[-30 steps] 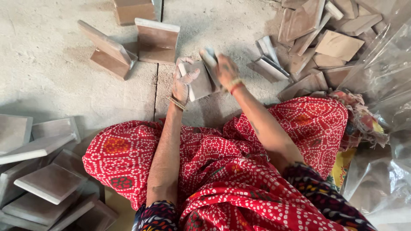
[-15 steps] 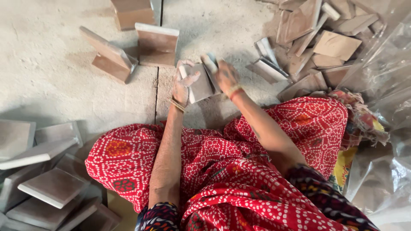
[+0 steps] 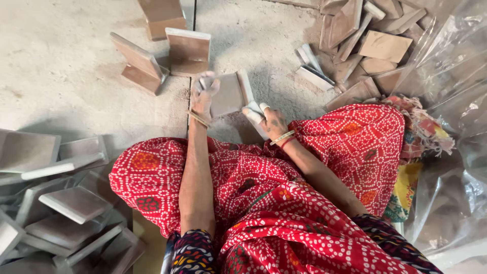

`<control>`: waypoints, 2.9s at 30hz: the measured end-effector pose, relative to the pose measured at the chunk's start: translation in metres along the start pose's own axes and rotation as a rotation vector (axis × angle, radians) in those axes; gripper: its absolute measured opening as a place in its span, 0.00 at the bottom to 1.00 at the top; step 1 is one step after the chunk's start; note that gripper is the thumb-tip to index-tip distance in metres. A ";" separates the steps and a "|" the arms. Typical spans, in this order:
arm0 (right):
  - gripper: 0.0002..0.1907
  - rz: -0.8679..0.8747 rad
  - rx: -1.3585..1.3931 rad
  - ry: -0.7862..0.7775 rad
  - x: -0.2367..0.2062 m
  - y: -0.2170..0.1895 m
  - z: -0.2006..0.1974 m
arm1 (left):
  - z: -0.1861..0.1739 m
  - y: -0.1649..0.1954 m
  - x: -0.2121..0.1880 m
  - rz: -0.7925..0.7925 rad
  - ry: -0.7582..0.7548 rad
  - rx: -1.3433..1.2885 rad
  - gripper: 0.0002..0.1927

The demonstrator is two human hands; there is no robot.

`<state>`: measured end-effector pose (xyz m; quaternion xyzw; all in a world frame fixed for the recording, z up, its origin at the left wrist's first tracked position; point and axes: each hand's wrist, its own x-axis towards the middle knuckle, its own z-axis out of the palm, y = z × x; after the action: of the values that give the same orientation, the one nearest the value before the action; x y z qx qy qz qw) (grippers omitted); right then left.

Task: The person sits on the floor and sands small wooden pieces using a sanding block. They hold each piece with one hand and rub the sanding block over the surfaces with the other, then place the finished pieces aside.

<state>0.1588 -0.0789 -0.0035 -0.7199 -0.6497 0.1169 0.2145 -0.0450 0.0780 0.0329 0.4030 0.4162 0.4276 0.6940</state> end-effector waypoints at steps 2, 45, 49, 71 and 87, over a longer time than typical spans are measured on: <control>0.18 0.035 0.141 -0.048 0.006 0.005 0.000 | -0.007 0.008 -0.007 0.135 -0.063 0.054 0.22; 0.16 0.231 -0.011 0.081 0.063 -0.016 -0.008 | 0.010 0.006 -0.037 0.597 -0.072 0.813 0.16; 0.10 0.180 -0.103 -0.024 0.109 -0.014 -0.012 | 0.008 0.007 -0.036 0.496 -0.040 0.809 0.17; 0.18 0.096 0.337 0.250 0.104 -0.002 -0.010 | 0.005 -0.009 -0.031 0.547 -0.024 0.758 0.17; 0.15 0.195 0.321 0.083 0.111 -0.006 -0.004 | 0.001 -0.006 -0.034 0.564 -0.037 0.667 0.17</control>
<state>0.1694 0.0300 0.0156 -0.7401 -0.5407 0.2093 0.3406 -0.0527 0.0439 0.0354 0.7106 0.3925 0.4352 0.3894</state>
